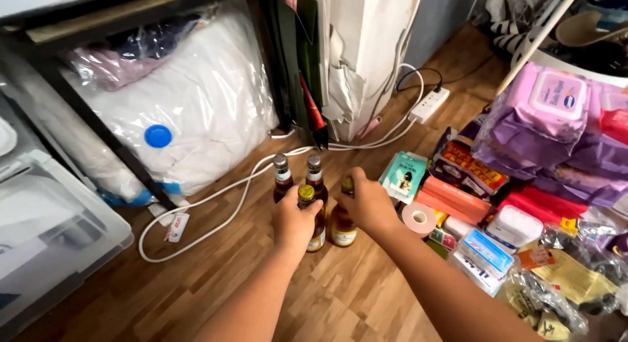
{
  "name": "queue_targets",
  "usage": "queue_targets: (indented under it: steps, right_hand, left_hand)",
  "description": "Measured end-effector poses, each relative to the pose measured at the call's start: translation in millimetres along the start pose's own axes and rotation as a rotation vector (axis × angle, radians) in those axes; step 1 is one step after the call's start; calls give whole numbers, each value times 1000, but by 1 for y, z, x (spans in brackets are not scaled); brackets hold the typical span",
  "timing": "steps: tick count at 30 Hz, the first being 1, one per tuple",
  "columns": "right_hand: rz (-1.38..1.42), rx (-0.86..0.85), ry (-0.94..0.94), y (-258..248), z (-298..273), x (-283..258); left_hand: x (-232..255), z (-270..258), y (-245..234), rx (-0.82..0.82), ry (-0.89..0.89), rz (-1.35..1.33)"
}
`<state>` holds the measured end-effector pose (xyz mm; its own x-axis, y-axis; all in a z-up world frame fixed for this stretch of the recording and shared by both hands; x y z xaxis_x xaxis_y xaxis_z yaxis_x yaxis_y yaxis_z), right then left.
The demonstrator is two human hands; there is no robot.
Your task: Organizing and putting away various snacks, cans, and beverages into a shelf and refrigerator.
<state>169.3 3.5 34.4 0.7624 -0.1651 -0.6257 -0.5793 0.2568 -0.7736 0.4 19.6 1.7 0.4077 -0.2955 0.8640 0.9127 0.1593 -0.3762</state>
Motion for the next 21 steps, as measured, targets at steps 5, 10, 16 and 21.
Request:
queue_targets:
  steps: [5, 10, 16, 21]
  right_hand:
    - [-19, -17, 50, -3, -2, 1]
    - [72, -50, -13, 0, -3, 10]
    - [100, 29, -108, -48, -8, 23]
    - [-20, 161, -179, -146, -19, 62]
  left_hand:
    - [-12, 5, 10, -20, 3, 80]
    - [-15, 13, 8, -44, 36, 64]
    - [54, 2, 6, 124, 318, 299]
    - [156, -32, 29, 57, 838, 255]
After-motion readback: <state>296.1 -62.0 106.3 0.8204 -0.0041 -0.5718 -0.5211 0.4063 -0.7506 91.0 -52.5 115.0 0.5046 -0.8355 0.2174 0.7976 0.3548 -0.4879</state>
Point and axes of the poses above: each hand's wrist, its own z-axis towards the middle knuckle, its own y-axis out of the palm, x = y × z, the point moved 2 cm from there along z, towards the middle knuckle, and after that the axes turned 9 degrees about y, right-handed, at the moved point
